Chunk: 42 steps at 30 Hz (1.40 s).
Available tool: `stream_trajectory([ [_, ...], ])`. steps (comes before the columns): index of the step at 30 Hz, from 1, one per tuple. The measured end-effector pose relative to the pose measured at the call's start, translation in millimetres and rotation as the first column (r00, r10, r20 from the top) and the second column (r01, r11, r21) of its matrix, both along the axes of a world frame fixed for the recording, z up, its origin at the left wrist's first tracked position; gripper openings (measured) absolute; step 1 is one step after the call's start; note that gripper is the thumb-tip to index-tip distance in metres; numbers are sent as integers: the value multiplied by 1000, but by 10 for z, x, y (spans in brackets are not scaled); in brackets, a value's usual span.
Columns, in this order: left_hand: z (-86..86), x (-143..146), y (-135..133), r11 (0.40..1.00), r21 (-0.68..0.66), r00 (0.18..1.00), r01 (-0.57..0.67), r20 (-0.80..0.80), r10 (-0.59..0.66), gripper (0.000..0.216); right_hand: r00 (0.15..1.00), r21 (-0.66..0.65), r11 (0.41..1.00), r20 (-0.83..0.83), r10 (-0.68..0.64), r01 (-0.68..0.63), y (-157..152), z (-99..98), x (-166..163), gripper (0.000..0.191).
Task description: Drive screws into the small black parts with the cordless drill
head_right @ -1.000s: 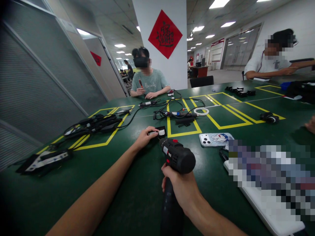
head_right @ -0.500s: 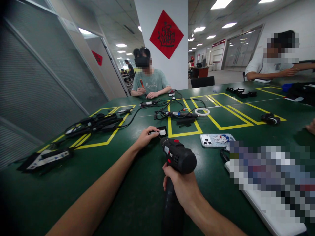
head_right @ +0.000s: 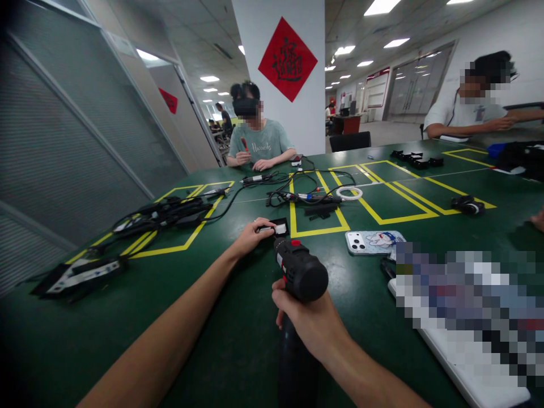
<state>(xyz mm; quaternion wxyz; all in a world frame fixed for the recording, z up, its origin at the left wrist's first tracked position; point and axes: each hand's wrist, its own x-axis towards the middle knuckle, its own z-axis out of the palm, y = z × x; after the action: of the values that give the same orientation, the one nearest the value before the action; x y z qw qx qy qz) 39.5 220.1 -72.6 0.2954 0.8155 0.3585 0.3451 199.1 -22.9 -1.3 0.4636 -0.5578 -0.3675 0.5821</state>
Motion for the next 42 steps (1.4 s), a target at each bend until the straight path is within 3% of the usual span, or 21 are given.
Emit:
stream_trajectory([
  [4, -7, -7, 13, 1000, 5, 1000, 13, 3, -13, 27, 998, 10, 998, 28, 53, -54, 24, -4, 7, 22],
  [8, -11, -14, 15, 1000, 6, 1000, 17, 1, -17, 28, 997, -15, 1000, 72, 10, -9, 35, 10, -14, 16],
  [20, 25, -24, 32, 1000, 4, 999, 17, -35, -17, 27, 1000, -6, 1000, -8, 8, -8, 41, -70, 10, 24],
  [27, 29, -31, 61, 1000, 6, 998, 27, -49, -27, 28, 993, -4, 1000, 111, 26, -26, 48, -91, 1, 20],
  [42, 22, -25, 30, 1000, 12, 999, 25, -49, -24, 30, 1000, -8, 1000, -17, 6, -6, 28, -117, 0, 21],
])
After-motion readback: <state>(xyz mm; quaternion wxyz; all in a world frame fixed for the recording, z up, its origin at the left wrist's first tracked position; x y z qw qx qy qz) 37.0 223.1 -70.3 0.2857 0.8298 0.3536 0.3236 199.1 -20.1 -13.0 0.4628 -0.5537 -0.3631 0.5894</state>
